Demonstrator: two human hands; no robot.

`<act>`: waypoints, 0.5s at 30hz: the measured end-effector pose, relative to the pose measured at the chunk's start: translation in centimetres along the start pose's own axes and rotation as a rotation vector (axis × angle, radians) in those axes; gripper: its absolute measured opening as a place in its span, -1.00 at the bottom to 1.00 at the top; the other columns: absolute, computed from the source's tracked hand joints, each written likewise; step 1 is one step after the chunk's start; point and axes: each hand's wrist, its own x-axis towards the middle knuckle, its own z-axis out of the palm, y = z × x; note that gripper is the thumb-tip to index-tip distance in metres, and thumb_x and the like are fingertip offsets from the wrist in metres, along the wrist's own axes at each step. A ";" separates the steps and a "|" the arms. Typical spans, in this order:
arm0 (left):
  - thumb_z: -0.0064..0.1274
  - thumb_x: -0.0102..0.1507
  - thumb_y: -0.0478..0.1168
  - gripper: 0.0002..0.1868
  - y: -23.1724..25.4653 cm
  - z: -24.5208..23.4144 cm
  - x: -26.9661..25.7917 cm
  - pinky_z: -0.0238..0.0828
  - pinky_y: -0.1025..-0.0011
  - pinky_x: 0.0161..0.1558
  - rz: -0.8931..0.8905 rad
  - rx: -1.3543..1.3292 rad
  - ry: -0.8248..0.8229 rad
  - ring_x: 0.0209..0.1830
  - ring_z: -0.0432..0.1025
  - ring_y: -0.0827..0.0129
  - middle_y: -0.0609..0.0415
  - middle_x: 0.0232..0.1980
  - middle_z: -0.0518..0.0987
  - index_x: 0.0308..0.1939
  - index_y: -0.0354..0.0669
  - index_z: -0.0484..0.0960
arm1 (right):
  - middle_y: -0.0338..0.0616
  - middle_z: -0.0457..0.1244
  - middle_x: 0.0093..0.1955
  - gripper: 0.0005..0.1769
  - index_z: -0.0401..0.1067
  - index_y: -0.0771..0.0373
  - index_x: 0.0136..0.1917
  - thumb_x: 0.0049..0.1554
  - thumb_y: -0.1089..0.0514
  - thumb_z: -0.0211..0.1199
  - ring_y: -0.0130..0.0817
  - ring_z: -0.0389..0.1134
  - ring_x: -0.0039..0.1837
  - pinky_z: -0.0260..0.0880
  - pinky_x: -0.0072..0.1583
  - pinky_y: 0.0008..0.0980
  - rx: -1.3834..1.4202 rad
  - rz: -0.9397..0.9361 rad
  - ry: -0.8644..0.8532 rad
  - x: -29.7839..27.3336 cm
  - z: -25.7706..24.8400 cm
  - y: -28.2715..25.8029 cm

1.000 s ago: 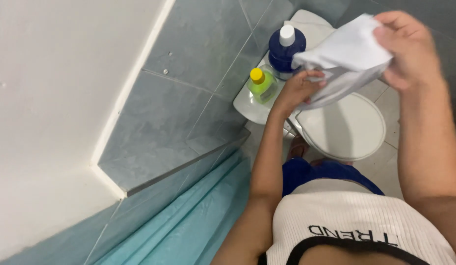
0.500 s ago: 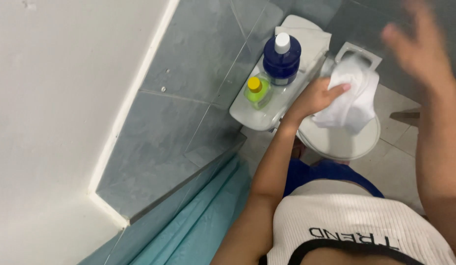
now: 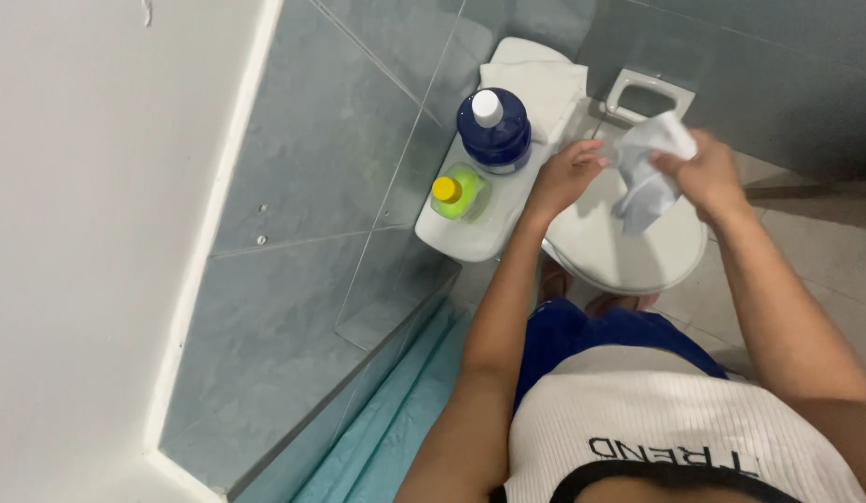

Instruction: Wiping a bathroom sink, a door handle, and a toilet with a cloth and cleaning liquid.

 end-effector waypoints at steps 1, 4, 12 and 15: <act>0.13 0.29 -0.08 -0.51 0.0 -0.1 -0.3 0.51 0.35 0.08 -0.002 0.002 0.003 0.06 0.62 0.25 -0.10 0.07 0.72 0.27 -0.14 0.57 | 0.08 0.40 0.06 -0.52 0.42 0.35 0.31 0.19 0.13 0.40 -0.17 0.46 -0.03 0.46 0.02 -0.17 0.002 0.000 -0.004 1.3 -0.3 -0.4; 0.11 0.30 -0.03 -0.50 -1.6 -0.2 -1.9 0.51 0.38 0.05 -0.088 0.092 0.022 0.05 0.59 0.31 -0.05 0.11 0.69 0.29 -0.09 0.56 | 0.05 0.38 0.11 -0.55 0.36 0.39 0.32 0.22 0.18 0.32 -0.13 0.48 0.04 0.55 0.05 -0.10 0.143 -0.038 0.046 4.7 -0.1 -2.3; 0.18 0.29 -0.07 -0.50 -6.4 -1.6 -9.3 0.48 0.36 0.01 -0.291 0.008 0.101 0.01 0.53 0.32 -0.03 0.01 0.66 0.29 -0.12 0.56 | 0.04 0.30 0.38 -0.46 0.23 0.33 0.45 0.26 0.23 0.29 -0.09 0.40 0.42 0.46 0.37 -0.12 1.046 -0.101 -0.380 15.5 5.9 -10.4; 0.14 0.33 -0.09 -0.53 -6.5 -3.3 -11.8 0.44 0.40 0.08 -0.394 -0.043 0.093 0.03 0.52 0.35 0.04 0.01 0.66 0.30 -0.09 0.55 | 0.08 0.31 0.39 -0.46 0.25 0.43 0.49 0.33 0.22 0.30 -0.07 0.40 0.43 0.52 0.41 -0.14 1.314 0.038 -0.505 21.7 11.2 -8.2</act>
